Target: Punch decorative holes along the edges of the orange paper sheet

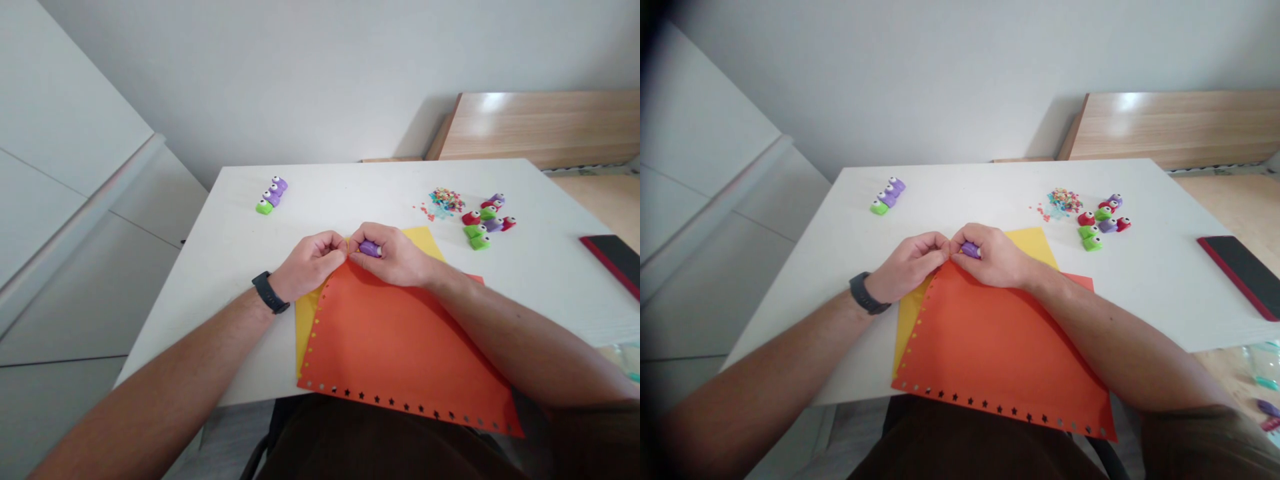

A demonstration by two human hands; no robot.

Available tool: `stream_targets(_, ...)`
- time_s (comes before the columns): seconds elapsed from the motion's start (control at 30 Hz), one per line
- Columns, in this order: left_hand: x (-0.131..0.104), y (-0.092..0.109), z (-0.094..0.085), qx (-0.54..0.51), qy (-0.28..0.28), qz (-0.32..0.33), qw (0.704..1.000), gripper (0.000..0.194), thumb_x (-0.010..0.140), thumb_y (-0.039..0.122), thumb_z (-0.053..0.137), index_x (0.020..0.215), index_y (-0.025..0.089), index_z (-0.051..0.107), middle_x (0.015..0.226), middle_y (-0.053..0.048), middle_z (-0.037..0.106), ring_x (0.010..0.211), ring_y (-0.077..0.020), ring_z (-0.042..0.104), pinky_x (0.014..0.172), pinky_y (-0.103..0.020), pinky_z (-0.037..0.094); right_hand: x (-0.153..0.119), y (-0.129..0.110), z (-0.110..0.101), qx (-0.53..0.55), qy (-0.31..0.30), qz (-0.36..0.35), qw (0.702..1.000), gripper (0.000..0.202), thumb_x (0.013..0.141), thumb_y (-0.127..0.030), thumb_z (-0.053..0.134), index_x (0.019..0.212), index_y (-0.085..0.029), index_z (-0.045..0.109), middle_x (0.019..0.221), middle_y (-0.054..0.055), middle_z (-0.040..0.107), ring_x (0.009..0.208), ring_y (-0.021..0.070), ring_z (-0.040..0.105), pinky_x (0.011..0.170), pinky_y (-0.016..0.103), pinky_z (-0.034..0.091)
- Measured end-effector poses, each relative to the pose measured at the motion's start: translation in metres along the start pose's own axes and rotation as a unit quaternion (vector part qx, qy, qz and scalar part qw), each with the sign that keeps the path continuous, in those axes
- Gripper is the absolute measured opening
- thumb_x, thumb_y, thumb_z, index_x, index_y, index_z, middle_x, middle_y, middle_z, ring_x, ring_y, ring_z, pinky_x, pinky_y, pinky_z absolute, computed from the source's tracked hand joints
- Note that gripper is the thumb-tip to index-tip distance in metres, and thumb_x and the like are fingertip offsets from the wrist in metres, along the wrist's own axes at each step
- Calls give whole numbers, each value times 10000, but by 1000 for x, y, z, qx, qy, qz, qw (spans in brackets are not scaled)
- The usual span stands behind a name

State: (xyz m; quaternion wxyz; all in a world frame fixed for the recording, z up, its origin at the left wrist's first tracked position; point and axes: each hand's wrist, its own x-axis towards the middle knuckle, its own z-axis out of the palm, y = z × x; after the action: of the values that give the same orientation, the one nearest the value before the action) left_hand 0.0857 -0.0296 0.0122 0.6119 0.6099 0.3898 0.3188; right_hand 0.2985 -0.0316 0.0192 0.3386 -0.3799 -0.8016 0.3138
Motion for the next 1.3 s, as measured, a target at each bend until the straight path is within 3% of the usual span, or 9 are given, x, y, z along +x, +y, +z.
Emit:
stream_targets(0.67,0,5,1,-1,8,-11,1000,157,863,310,648,851,174,570,740,36,551,626,-94,488,590,-225,385,1,-4,0,-15,11,34,999,117,893,-278,660,938,-178,698,850,25,690,707,123,579,663,259,459)
stream_targets(1.3,0,7,-2,22,15,-15,1000,145,889,289,624,834,164,573,755,26,556,664,-101,479,608,-235,383,2,-5,1,0,-1,17,1000,68,909,-230,631,928,-180,672,875,25,682,745,121,596,693,259,478)
